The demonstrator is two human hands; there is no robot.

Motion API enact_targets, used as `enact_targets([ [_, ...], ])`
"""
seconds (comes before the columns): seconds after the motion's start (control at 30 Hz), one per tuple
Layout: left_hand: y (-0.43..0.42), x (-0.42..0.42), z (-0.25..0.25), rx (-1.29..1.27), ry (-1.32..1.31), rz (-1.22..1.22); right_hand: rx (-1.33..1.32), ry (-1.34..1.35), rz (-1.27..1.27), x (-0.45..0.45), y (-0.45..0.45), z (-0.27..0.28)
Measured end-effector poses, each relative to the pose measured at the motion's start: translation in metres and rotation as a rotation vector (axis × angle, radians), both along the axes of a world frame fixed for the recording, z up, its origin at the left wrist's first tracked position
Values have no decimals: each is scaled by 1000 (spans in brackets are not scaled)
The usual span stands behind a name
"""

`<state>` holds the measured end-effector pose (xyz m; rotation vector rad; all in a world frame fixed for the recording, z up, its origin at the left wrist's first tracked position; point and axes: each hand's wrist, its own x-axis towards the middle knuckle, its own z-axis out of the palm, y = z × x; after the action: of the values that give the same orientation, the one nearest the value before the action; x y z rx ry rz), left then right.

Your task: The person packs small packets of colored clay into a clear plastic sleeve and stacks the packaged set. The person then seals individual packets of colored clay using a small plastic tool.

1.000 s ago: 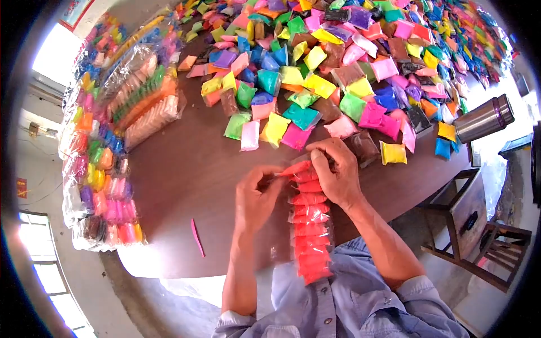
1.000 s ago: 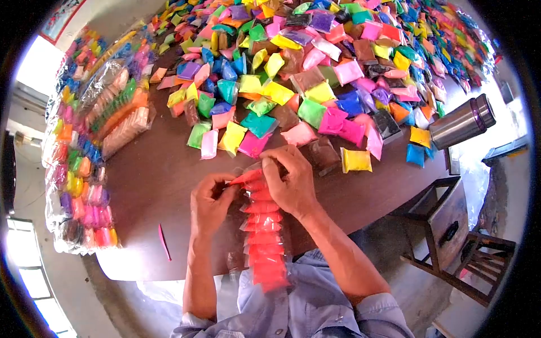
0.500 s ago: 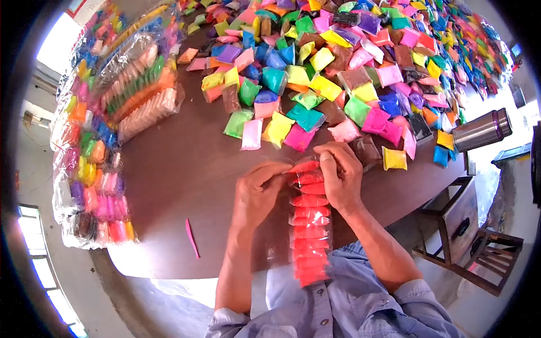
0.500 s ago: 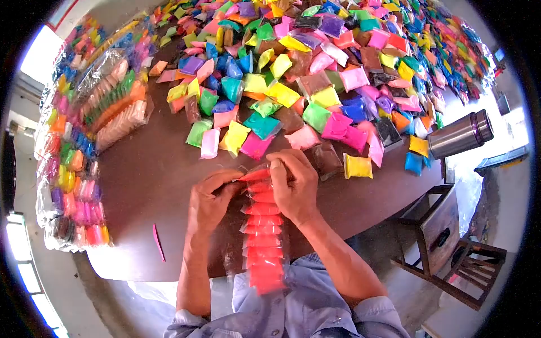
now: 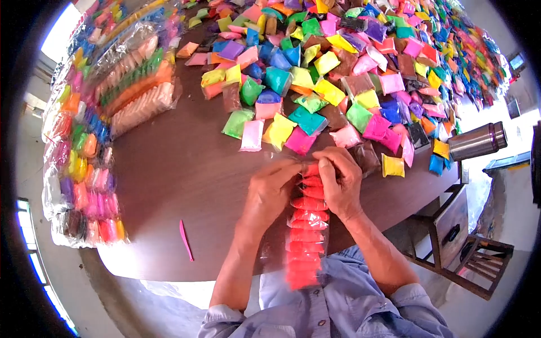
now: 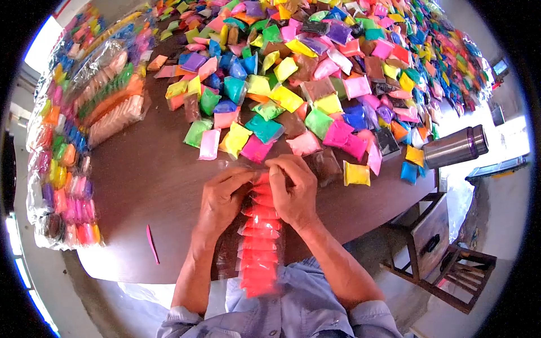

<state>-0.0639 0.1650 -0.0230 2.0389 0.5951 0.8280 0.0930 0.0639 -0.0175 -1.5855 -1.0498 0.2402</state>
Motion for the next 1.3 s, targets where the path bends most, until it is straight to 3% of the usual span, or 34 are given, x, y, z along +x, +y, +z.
enact_targets([
  [0.33,-31,-64,58,-146,99,280,15,36,6,1,1,-9],
  [0.57,-133,-133,78,232,270,242,8,0,-83,1,3,-17],
  [0.73,-192,-148,58,266,390,341,-9,-89,-285,0,-3,-27],
  [0.93,-161,-155,28,318,420,502,-55,103,-419,-17,-38,-24],
  [1.2,-112,-168,23,217,482,429,-179,323,-215,-35,-89,-16],
  [1.3,-106,-176,19,178,474,427,-181,242,-169,-35,-100,-19],
])
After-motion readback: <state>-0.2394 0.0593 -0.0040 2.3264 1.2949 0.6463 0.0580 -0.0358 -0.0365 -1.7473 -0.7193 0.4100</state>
